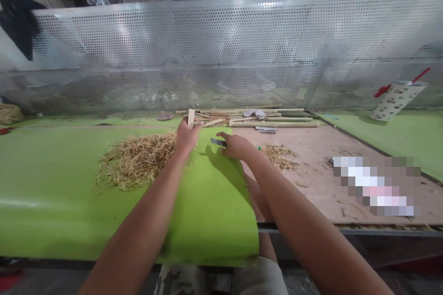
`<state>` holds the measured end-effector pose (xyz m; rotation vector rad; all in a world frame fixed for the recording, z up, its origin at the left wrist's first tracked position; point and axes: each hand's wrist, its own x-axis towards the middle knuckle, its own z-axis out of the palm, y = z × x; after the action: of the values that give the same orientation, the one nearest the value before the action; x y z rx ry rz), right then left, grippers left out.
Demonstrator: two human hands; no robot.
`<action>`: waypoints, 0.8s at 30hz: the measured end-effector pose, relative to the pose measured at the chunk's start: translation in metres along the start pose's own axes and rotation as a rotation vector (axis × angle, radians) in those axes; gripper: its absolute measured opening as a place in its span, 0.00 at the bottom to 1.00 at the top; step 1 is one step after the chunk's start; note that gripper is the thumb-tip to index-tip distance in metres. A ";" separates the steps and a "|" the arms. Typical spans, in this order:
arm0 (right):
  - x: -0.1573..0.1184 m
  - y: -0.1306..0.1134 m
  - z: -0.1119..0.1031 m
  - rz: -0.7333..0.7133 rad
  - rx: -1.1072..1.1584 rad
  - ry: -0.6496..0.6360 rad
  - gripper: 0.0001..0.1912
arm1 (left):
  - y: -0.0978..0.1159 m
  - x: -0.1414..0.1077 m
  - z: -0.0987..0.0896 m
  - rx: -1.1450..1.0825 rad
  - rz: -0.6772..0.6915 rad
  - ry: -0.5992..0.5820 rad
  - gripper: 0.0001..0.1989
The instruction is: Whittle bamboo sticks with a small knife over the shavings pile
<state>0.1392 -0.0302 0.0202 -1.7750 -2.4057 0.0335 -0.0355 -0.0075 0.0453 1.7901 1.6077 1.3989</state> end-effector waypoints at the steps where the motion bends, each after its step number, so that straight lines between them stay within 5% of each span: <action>1: 0.000 -0.003 0.000 0.005 0.001 0.007 0.38 | 0.001 -0.002 0.001 0.003 0.040 -0.041 0.16; 13: 0.004 -0.006 0.004 -0.058 0.044 0.031 0.37 | 0.007 -0.018 0.007 0.435 0.278 -0.366 0.30; 18: 0.003 -0.002 0.003 0.008 0.039 0.013 0.38 | 0.002 -0.015 0.004 0.560 0.231 -0.269 0.25; 24: 0.003 0.003 0.000 0.109 0.067 0.057 0.36 | -0.001 -0.009 0.010 0.224 0.134 -0.184 0.13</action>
<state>0.1414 -0.0268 0.0201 -1.8497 -2.2399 0.0742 -0.0266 -0.0121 0.0359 2.1215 1.6252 1.1044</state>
